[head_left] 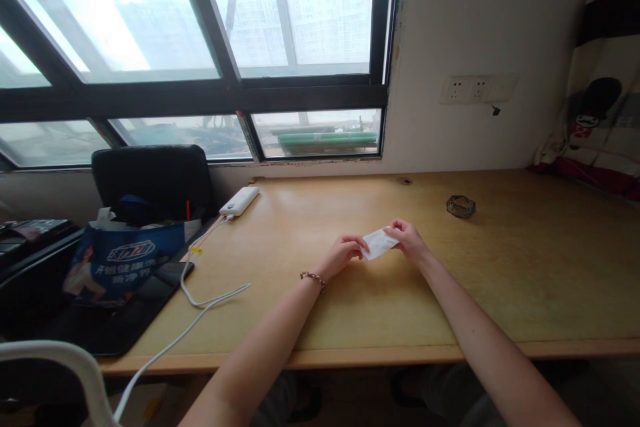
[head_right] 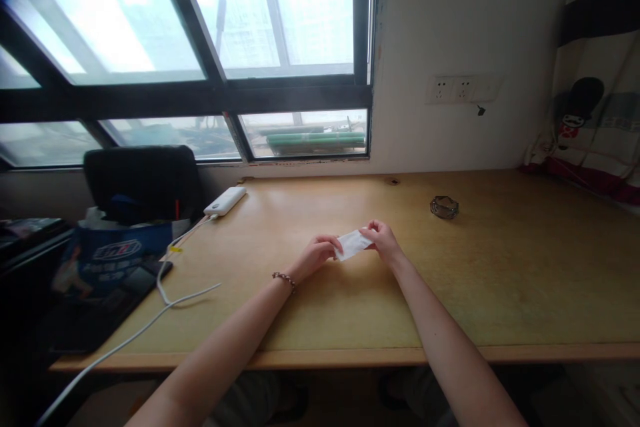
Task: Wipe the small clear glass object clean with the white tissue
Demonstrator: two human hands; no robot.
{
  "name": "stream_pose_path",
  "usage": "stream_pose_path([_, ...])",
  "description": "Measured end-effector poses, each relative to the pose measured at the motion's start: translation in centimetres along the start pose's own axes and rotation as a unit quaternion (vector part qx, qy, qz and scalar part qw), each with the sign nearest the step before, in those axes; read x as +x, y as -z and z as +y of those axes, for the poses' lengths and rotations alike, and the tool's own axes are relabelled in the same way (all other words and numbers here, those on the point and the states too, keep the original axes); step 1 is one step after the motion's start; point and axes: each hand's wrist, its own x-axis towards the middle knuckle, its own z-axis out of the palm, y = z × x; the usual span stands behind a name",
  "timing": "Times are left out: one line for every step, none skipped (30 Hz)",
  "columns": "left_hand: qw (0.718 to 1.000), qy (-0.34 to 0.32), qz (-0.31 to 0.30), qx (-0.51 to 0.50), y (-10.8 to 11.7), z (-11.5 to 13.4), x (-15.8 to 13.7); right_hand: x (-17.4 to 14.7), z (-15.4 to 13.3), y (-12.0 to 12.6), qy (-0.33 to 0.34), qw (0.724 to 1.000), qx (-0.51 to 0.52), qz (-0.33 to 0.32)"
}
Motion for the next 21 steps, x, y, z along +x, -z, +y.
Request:
stream_pose_path([1.000, 0.007, -0.013, 0.010, -0.2, 0.0, -0.1, 0.1, 0.1, 0.0, 0.008, 1.000, -0.004, 0.018])
stream_pose_path([0.999, 0.011, -0.027, 0.015, -0.3, 0.0, -0.3, 0.3, 0.2, 0.1, 0.020, 0.999, -0.005, 0.040])
stream_pose_path([0.999, 0.012, -0.038, 0.017, -0.3, 0.0, -0.4, 0.4, 0.3, 0.1, 0.035, 0.998, -0.007, 0.060])
stream_pose_path([0.999, 0.008, -0.044, 0.017, -0.3, 0.0, -0.5, 0.5, 0.3, 0.2, 0.050, 0.996, -0.010, 0.077])
stream_pose_path([0.999, 0.000, -0.040, 0.018, -0.2, 0.0, -0.5, 0.6, 0.2, 0.2, 0.064, 0.994, -0.015, 0.090])
stream_pose_path([0.999, -0.011, -0.027, 0.018, 0.0, 0.0, -0.5, 0.6, 0.1, 0.2, 0.078, 0.992, -0.020, 0.095])
stream_pose_path([1.000, -0.022, -0.005, 0.018, 0.1, 0.0, -0.5, 0.6, 0.0, 0.1, 0.089, 0.991, -0.025, 0.097])
stream_pose_path([0.999, -0.031, 0.020, 0.016, 0.3, 0.0, -0.4, 0.5, -0.1, 0.1, 0.097, 0.990, -0.029, 0.095])
stream_pose_path([0.998, -0.036, 0.046, 0.012, 0.4, 0.0, -0.2, 0.3, -0.3, -0.1, 0.103, 0.990, -0.033, 0.090])
stream_pose_path([0.997, -0.038, 0.069, 0.005, 0.4, 0.1, -0.1, 0.2, -0.4, -0.2, 0.107, 0.990, -0.036, 0.083])
stream_pose_path([0.996, -0.034, 0.086, -0.005, 0.4, 0.1, 0.0, -0.1, -0.5, -0.4, 0.109, 0.991, -0.040, 0.072])
stream_pose_path([0.995, -0.026, 0.095, -0.016, 0.2, 0.0, 0.2, -0.3, -0.5, -0.7, 0.109, 0.991, -0.047, 0.059])
stream_pose_path([0.995, -0.013, 0.096, -0.025, -0.1, 0.0, 0.3, -0.5, -0.6, -0.9, 0.108, 0.991, -0.057, 0.045])
stream_pose_path([0.995, 0.000, 0.091, -0.032, -0.4, -0.2, 0.3, -0.7, -0.5, -1.2, 0.107, 0.991, -0.071, 0.029])
stream_pose_path([0.996, 0.013, 0.079, -0.035, -0.7, -0.3, 0.3, -0.9, -0.4, -1.4, 0.107, 0.990, -0.087, 0.015])
stream_pose_path([0.997, 0.025, 0.063, -0.033, -1.0, -0.5, 0.3, -1.0, -0.2, -1.7, 0.107, 0.989, -0.105, 0.003])
stream_pose_path([0.998, 0.034, 0.047, -0.027, -1.2, -0.7, 0.2, -1.0, -0.1, -1.8, 0.108, 0.987, -0.122, -0.004])
stream_pose_path([0.998, 0.040, 0.034, -0.018, -1.3, -0.8, 0.2, -1.0, 0.1, -1.9, 0.112, 0.984, -0.138, -0.003])
stream_pose_path([0.999, 0.045, 0.024, -0.009, -1.4, -1.0, 0.1, -1.0, 0.3, -2.0, 0.118, 0.982, -0.150, 0.005])
stream_pose_path([0.999, 0.050, 0.019, 0.000, -1.4, -1.0, 0.0, -0.8, 0.5, -1.9, 0.125, 0.980, -0.156, 0.024])
stream_pose_path([0.998, 0.054, 0.021, 0.006, -1.4, -1.1, 0.0, -0.7, 0.6, -1.8, 0.132, 0.978, -0.156, 0.048])
